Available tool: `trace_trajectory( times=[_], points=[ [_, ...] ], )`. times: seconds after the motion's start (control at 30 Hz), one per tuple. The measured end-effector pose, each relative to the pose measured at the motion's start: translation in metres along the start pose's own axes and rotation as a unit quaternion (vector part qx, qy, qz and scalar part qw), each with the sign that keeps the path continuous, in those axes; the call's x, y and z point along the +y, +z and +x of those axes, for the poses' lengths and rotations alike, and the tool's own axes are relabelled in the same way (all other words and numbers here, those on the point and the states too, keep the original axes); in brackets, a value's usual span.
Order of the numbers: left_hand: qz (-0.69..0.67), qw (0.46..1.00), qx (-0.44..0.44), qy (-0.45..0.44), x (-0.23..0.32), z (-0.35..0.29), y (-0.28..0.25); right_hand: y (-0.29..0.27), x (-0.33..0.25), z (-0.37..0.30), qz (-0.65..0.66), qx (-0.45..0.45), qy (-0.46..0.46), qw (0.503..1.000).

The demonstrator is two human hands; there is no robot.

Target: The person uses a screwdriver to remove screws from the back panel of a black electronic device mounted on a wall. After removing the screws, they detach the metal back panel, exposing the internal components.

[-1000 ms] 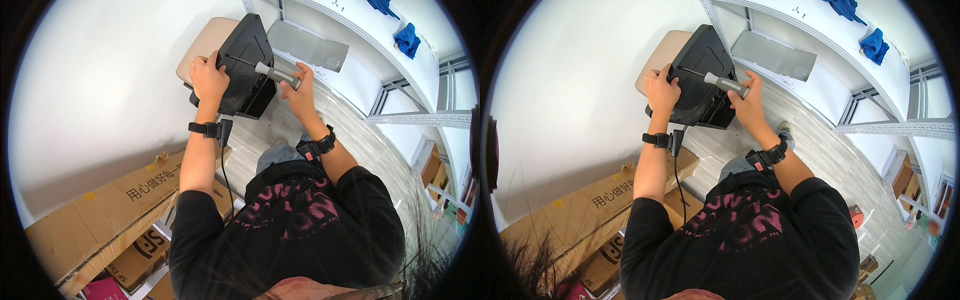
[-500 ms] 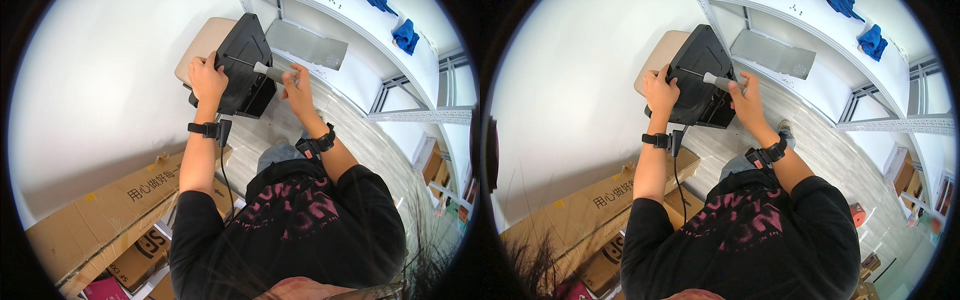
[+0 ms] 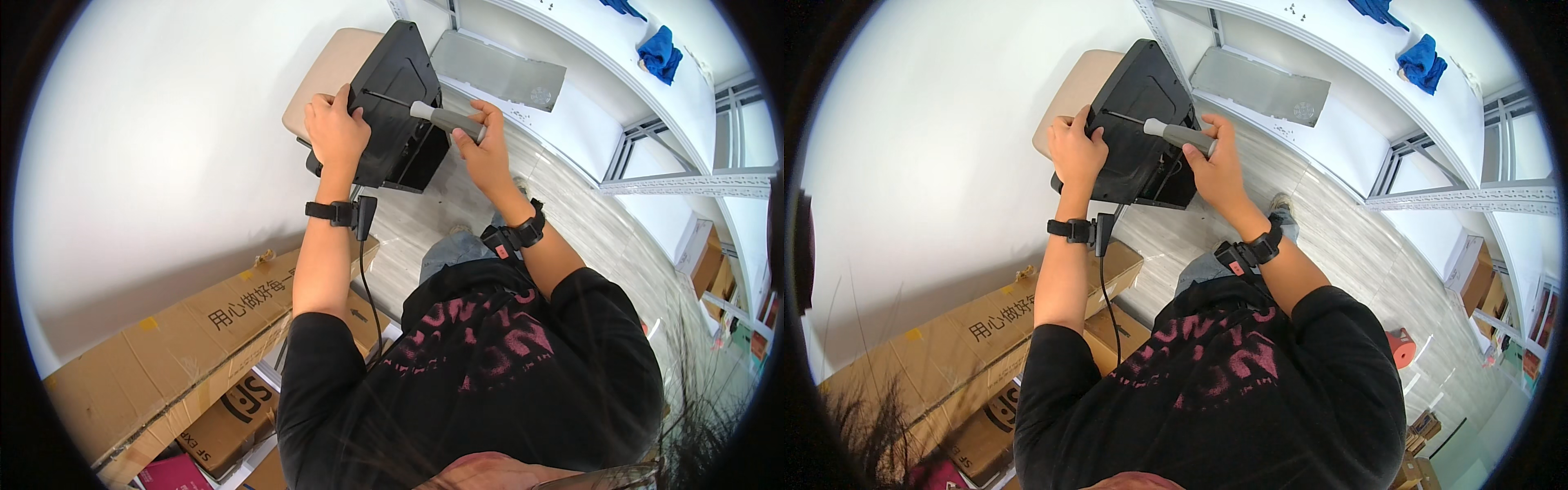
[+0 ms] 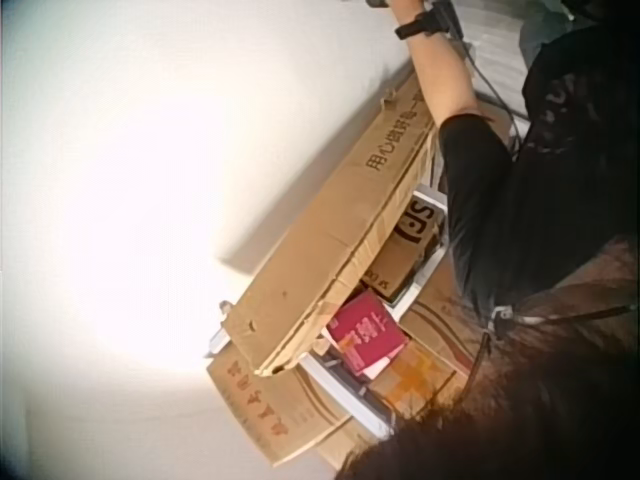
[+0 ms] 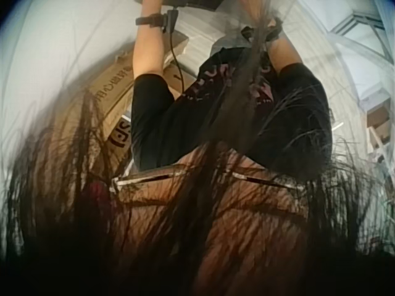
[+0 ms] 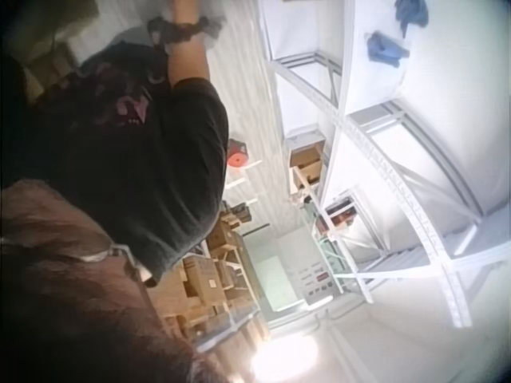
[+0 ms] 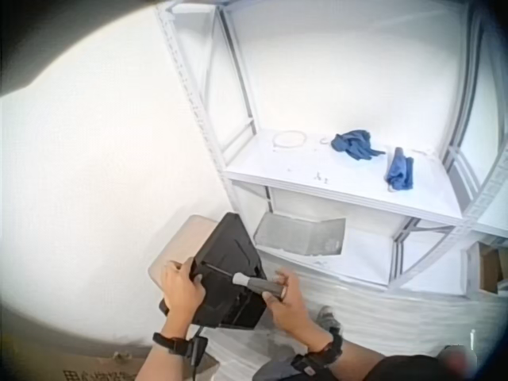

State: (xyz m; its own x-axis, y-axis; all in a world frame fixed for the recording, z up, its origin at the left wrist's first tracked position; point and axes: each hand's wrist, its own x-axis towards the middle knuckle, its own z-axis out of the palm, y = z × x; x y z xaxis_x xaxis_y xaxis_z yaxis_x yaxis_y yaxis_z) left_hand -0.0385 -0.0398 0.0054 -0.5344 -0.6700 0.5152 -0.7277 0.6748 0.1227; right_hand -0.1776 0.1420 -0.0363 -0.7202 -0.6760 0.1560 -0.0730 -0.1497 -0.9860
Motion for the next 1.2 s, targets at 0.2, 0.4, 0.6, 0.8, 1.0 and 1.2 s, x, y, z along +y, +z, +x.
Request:
trace_trajectory(
  times=[0.2, 0.4, 0.6, 0.8, 1.0, 1.2],
  points=[
    [-0.003, 1.000, 0.001, -0.002, -0.002, 0.000, 0.000, -0.003, -0.006, 0.001, -0.056, -0.009, 0.061, 0.997],
    [-0.010, 1.000, -0.013, -0.011, -0.005, 0.002, -0.002, -0.010, -0.008, 0.002, -0.091, -0.035, 0.014, 0.995],
    [-0.030, 0.999, -0.013, 0.005, -0.006, 0.004, -0.005, -0.050, -0.001, 0.009, -0.003, 0.005, 0.115, 0.993],
    [-0.055, 0.996, -0.069, -0.034, -0.004, 0.021, -0.008, -0.124, -0.004, 0.032, 0.183, 0.074, 0.229, 0.953],
    [-0.212, 0.976, -0.003, 0.053, 0.062, 0.078, 0.025, -0.201, -0.010, 0.048, 0.259, 0.072, 0.238, 0.933],
    [-0.410, 0.906, -0.092, 0.045, 0.164, 0.143, 0.113, -0.245, -0.004, 0.103, 0.264, 0.027, 0.234, 0.935]
  ],
)
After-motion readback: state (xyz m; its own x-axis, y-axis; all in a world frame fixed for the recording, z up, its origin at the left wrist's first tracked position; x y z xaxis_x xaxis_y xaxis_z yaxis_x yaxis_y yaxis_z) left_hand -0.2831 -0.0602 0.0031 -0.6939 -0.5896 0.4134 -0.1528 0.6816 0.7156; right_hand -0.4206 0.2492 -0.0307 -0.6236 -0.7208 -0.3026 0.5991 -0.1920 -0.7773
